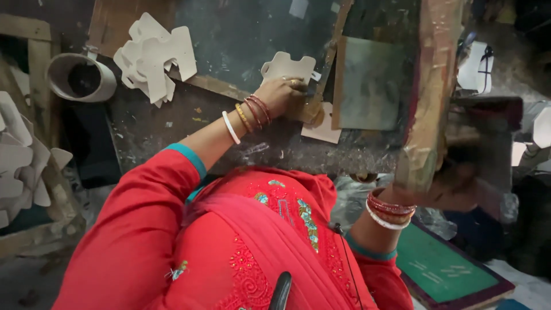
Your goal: Applying ink to cardboard pieces using a screen printing frame and squeegee.
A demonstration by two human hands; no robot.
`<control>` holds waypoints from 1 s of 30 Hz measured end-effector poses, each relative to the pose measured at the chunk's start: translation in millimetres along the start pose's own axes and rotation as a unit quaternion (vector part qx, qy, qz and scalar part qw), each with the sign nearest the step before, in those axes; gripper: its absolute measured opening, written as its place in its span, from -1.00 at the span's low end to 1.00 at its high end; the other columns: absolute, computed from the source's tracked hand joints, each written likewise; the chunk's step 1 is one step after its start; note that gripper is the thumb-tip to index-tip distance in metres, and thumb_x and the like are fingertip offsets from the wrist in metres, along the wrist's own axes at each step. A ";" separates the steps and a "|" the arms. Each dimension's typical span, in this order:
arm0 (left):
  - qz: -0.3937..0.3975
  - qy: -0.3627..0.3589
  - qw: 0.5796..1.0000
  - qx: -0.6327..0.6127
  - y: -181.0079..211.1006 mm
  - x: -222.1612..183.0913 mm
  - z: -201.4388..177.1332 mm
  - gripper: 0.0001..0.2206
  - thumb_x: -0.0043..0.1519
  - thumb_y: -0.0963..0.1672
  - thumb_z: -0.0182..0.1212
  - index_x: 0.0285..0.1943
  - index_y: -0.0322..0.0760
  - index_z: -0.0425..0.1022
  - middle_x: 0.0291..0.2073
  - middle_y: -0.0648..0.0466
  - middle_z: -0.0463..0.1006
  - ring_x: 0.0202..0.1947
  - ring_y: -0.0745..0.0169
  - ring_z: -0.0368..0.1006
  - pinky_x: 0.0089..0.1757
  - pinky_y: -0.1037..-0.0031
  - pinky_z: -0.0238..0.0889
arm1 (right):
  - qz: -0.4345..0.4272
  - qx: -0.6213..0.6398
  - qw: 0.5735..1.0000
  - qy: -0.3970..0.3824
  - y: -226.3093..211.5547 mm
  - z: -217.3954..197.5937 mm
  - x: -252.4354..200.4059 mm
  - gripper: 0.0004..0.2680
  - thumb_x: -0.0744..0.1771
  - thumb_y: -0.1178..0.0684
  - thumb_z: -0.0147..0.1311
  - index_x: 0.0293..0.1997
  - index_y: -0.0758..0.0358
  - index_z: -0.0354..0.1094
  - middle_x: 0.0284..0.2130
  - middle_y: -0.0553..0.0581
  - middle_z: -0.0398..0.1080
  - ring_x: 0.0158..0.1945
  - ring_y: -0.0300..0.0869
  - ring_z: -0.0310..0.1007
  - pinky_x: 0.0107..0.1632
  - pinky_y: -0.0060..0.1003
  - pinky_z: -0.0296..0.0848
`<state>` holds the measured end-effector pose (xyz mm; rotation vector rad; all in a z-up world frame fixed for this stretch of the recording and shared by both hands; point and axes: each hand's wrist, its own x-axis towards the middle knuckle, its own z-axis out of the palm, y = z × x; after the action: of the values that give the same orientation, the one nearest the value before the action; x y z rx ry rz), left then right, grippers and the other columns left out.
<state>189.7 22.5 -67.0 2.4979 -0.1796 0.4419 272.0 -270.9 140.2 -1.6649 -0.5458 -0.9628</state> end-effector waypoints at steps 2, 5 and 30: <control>0.002 0.005 1.000 -0.011 4.4 -2.9 -0.5 -0.73 0.20 -0.15 0.17 0.04 -0.09 0.67 0.13 0.10 0.59 0.13 0.08 0.48 0.08 0.28 0.34 | 0.002 0.025 1.000 -0.010 -7.4 3.1 3.1 -0.76 0.41 0.04 0.12 0.10 0.43 0.44 -0.04 0.32 0.53 -0.06 0.05 0.57 0.07 0.01 0.60; 0.013 0.007 0.999 -0.032 35.6 -12.0 -21.9 -0.73 0.22 -0.17 0.17 0.06 -0.14 0.66 0.08 0.07 0.61 0.08 0.06 0.52 0.06 0.28 0.36 | 0.004 0.066 0.997 -0.028 -5.2 -2.5 -2.7 -0.76 0.40 0.03 0.13 0.09 0.43 0.44 -0.06 0.33 0.55 -0.07 0.05 0.58 0.05 -0.01 0.61; -0.348 -0.121 0.924 0.105 58.9 -137.6 -107.5 -0.37 -0.19 0.28 0.44 -0.35 -0.25 0.57 -0.53 -0.10 0.61 -0.42 -0.12 0.61 -0.40 0.16 0.43 | -0.182 -0.016 0.786 -0.590 1.8 202.0 -95.0 -0.68 0.29 0.16 0.19 0.16 -0.04 0.50 0.09 0.11 0.50 0.15 0.06 0.48 0.09 -0.09 0.48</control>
<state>18.5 40.3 -1.2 2.5989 0.6792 -0.1527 284.2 -69.8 44.0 -2.1115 -1.7300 -0.0189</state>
